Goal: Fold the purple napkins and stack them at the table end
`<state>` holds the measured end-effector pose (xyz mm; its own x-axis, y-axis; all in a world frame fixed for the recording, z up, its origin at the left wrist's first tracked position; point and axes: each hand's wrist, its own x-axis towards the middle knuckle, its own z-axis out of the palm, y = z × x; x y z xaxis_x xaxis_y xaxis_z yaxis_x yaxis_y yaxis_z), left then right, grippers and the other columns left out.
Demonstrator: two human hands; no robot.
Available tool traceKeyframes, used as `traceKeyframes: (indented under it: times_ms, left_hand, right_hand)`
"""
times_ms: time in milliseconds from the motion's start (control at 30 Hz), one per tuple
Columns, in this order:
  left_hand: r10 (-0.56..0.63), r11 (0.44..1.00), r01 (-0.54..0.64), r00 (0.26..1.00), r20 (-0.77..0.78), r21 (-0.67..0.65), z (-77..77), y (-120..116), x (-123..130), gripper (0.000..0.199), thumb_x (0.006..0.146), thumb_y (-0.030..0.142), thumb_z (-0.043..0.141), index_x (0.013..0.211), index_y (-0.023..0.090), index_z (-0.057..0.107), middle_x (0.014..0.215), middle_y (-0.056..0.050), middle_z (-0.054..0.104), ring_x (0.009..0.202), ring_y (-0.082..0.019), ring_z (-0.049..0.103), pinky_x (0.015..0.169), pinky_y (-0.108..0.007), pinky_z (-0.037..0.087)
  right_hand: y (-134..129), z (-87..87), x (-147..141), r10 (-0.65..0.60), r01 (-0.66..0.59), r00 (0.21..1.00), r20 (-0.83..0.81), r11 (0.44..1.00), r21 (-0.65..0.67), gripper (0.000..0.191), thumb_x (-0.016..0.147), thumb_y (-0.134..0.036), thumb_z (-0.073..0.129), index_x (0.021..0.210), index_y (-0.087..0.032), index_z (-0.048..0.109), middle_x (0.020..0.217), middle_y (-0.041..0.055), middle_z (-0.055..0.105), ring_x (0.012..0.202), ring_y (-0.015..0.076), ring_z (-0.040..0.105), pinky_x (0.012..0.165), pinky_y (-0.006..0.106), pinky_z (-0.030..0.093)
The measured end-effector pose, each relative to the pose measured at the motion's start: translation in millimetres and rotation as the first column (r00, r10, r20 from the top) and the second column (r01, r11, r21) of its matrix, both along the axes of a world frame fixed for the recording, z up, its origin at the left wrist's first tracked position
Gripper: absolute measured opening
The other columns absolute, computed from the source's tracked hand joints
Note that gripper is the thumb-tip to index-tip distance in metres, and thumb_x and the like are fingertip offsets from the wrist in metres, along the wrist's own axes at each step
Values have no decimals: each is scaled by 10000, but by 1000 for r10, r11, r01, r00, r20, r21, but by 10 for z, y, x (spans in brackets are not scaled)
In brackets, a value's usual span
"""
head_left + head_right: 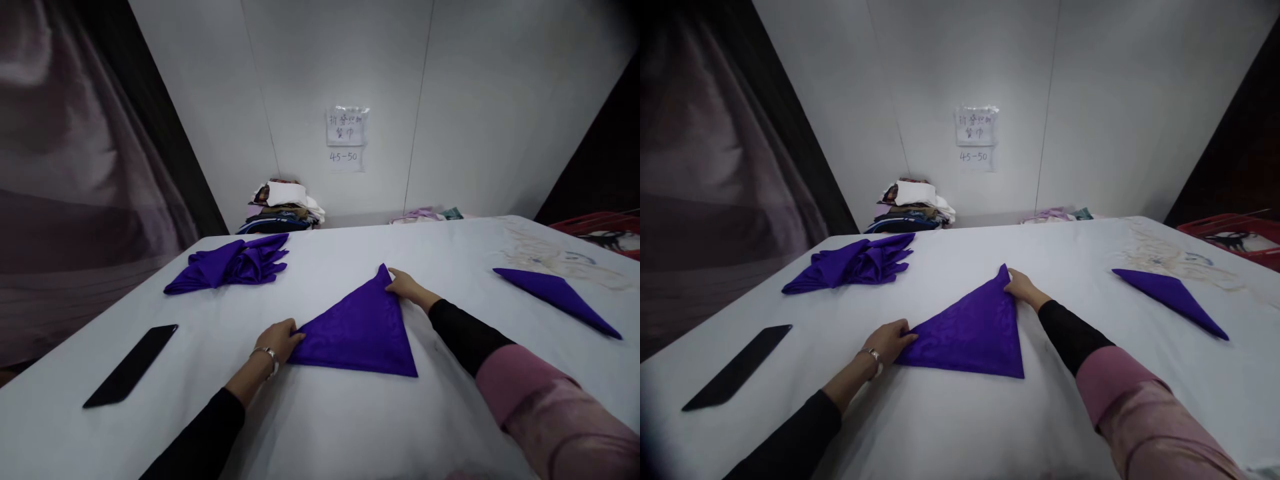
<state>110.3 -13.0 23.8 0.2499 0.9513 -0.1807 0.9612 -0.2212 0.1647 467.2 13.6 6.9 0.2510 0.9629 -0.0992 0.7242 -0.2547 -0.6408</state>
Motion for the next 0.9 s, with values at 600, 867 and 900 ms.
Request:
traceKeyframes:
  times_ms: [600, 867, 900]
  left_hand:
    - [-379, 897, 347, 922, 72, 273, -123, 26, 765, 609, 856, 542, 407, 1366, 215, 350, 1483, -78, 291, 1376, -240, 191, 1114, -494, 112]
    - [-318, 940, 312, 948, 28, 136, -362, -188, 807, 731, 848, 612, 292, 1415, 151, 269, 1510, -106, 195, 1395, -257, 103, 1112, -539, 82]
    - [-322, 939, 315, 946, 33, 135, -358, -195, 805, 732, 847, 612, 293, 1415, 150, 267, 1510, -104, 196, 1395, -256, 105, 1114, -537, 80]
  right_hand:
    - [-669, 98, -377, 239, -361, 848, 473, 914, 184, 536, 898, -355, 423, 1381, -129, 361, 1299, 176, 476, 1171, 271, 464, 950, 388, 385]
    - [-729, -143, -900, 609, -660, 690, 391, 751, -4, 685, 911, -604, 226, 1434, -164, 270, 1494, 126, 205, 1378, 251, 128, 1099, 491, 100]
    - [-729, -165, -889, 605, -657, 690, 396, 754, -8, 689, 907, -615, 212, 1432, -173, 276, 1495, 123, 204, 1378, 248, 127, 1100, 489, 94]
